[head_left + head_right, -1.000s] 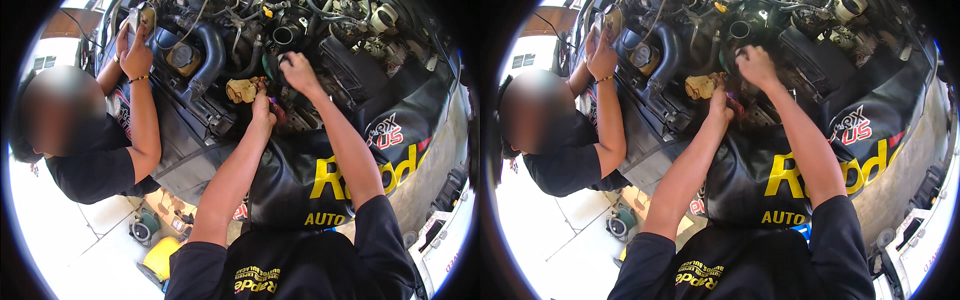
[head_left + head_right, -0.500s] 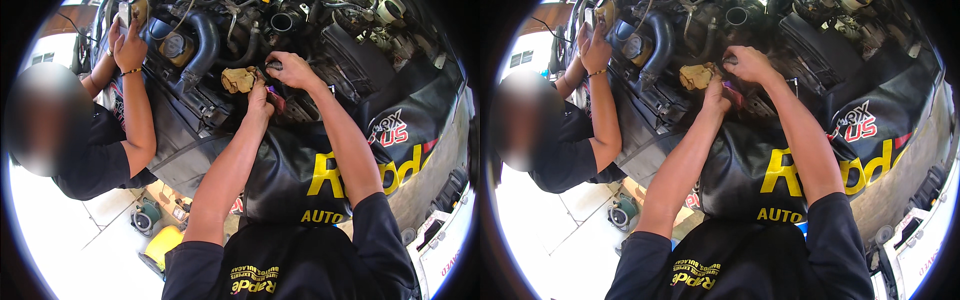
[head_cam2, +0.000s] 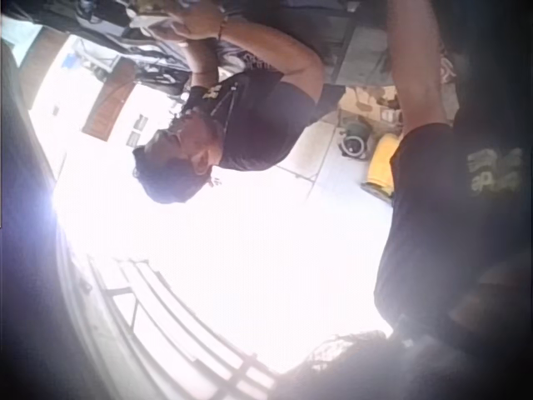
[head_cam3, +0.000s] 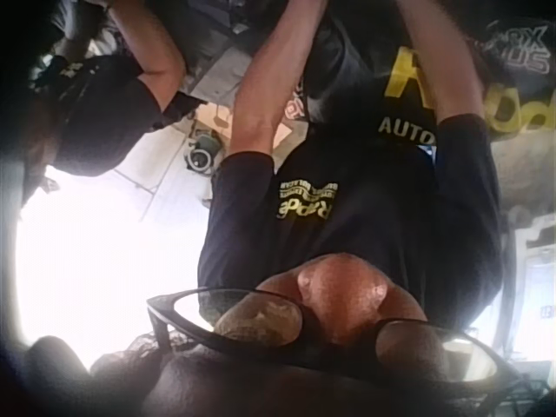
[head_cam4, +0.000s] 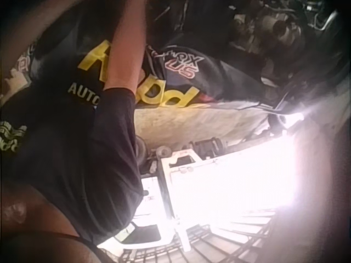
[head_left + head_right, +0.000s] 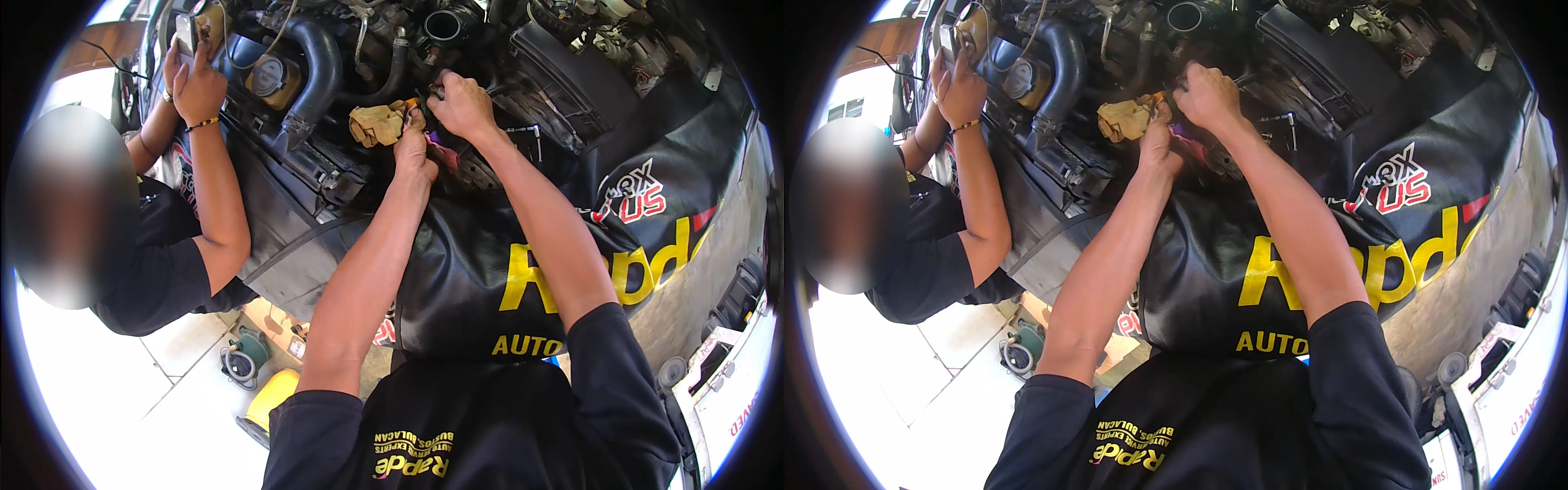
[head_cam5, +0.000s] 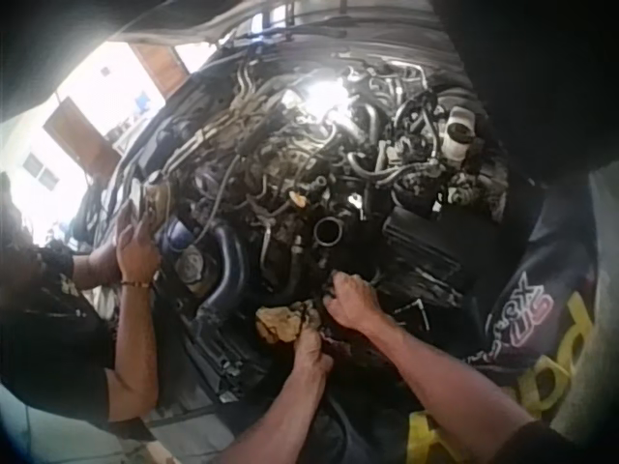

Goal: The person sprays a cleaning agent into the engine bay and wipes components with a cloth. They retrieve a tool from a nearby cart and use it to adjust parts within the engine while another person assists nearby.

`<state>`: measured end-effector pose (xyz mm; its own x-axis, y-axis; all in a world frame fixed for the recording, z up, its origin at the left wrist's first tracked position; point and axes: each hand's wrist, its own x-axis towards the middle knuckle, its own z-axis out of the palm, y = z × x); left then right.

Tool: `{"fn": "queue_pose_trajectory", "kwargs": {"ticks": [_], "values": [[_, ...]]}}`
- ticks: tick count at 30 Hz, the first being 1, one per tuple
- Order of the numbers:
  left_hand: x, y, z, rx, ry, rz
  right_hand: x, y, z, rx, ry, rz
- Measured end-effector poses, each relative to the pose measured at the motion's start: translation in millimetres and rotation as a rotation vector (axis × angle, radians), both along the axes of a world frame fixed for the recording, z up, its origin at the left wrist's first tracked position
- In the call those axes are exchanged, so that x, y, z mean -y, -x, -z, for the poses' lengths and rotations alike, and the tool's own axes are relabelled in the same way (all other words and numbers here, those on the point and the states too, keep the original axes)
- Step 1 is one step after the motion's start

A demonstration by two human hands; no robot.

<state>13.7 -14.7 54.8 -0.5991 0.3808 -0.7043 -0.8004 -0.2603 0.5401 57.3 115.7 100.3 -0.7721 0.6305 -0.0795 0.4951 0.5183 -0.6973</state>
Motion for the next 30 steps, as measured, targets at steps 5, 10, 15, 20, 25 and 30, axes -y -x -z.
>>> {"fn": "queue_pose_trajectory", "kwargs": {"ticks": [5,10,15,20,25,30], "values": [[-2.8,-4.1,-16.5,0.038,0.005,-0.044,-32.3,0.2,-0.7,-0.222,0.539,-0.027],[-2.9,-5.9,-17.7,0.048,-0.012,-0.002,-47.3,-5.7,-11.9,-0.304,0.492,-0.213],[7.5,3.9,3.1,0.16,-0.017,0.038,-10.7,-4.7,-22.4,-0.034,0.154,-0.337],[2.5,3.9,8.4,0.146,-0.053,0.038,-12.0,-7.7,-17.6,-0.077,0.082,-0.322],[2.6,3.9,11.1,0.028,-0.117,0.072,0.5,-6.5,-7.4,-0.126,-0.031,-0.145],[-4.7,-3.2,-22.5,0.012,-0.001,-0.003,-16.7,-5.6,3.3,-0.216,0.138,-0.066]]}}
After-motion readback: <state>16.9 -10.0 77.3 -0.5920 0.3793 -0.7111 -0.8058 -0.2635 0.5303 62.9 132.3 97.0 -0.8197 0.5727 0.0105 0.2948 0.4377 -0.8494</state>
